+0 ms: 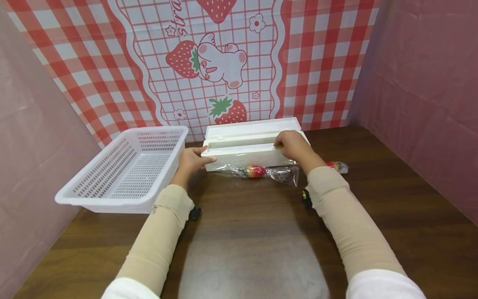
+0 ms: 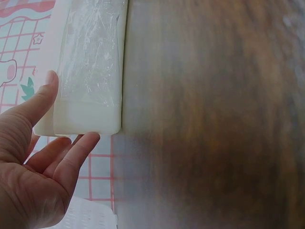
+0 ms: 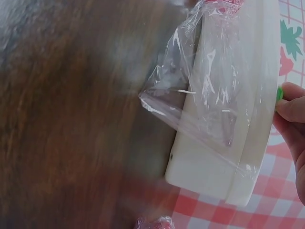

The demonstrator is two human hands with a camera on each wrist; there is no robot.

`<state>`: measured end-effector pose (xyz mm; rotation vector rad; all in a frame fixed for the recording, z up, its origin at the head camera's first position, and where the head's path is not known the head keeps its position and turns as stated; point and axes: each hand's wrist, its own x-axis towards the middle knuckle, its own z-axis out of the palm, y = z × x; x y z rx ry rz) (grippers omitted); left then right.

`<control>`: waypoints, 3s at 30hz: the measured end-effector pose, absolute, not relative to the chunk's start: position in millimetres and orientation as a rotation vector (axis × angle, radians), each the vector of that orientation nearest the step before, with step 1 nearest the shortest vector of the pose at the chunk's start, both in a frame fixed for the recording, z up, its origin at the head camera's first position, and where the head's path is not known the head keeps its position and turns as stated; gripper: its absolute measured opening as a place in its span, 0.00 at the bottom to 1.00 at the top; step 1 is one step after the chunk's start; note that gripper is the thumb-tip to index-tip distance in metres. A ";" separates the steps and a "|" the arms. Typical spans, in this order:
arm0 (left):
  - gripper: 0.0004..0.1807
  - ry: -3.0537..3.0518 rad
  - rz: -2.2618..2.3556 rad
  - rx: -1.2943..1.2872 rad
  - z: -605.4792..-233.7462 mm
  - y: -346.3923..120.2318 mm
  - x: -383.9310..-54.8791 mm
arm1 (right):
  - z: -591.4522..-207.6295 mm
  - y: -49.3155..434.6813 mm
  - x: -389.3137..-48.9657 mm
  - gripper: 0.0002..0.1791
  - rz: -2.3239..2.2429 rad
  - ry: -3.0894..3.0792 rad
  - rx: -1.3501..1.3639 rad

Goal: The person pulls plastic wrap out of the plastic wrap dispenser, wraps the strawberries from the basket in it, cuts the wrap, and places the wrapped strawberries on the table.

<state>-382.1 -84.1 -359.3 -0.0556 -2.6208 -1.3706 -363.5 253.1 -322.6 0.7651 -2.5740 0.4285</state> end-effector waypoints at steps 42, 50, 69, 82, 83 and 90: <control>0.35 -2.627 -1.403 -0.070 -360.8 -85.6 -384.9 | -322.6 266.4 -363.5 0.10 0.404 -2.616 0.711; 0.35 -2.628 -1.402 -0.064 -361.1 -86.2 -386.2 | -319.7 267.6 -361.5 0.10 0.411 -2.649 0.692; 0.35 -2.614 -1.466 -0.066 -361.9 -85.4 -387.3 | -322.8 274.9 -362.0 0.10 0.401 -2.621 0.698; 0.35 -2.610 -1.454 -0.063 -361.9 -85.6 -385.8 | -322.9 279.4 -360.4 0.10 0.422 -2.634 0.672; 0.35 -2.607 -1.457 -0.064 -362.0 -85.7 -385.7 | -322.6 279.7 -360.1 0.10 0.421 -2.631 0.675; 0.35 -2.614 -1.435 -0.058 -361.1 -86.0 -384.5 | -324.1 284.8 -360.4 0.10 0.408 -2.591 0.689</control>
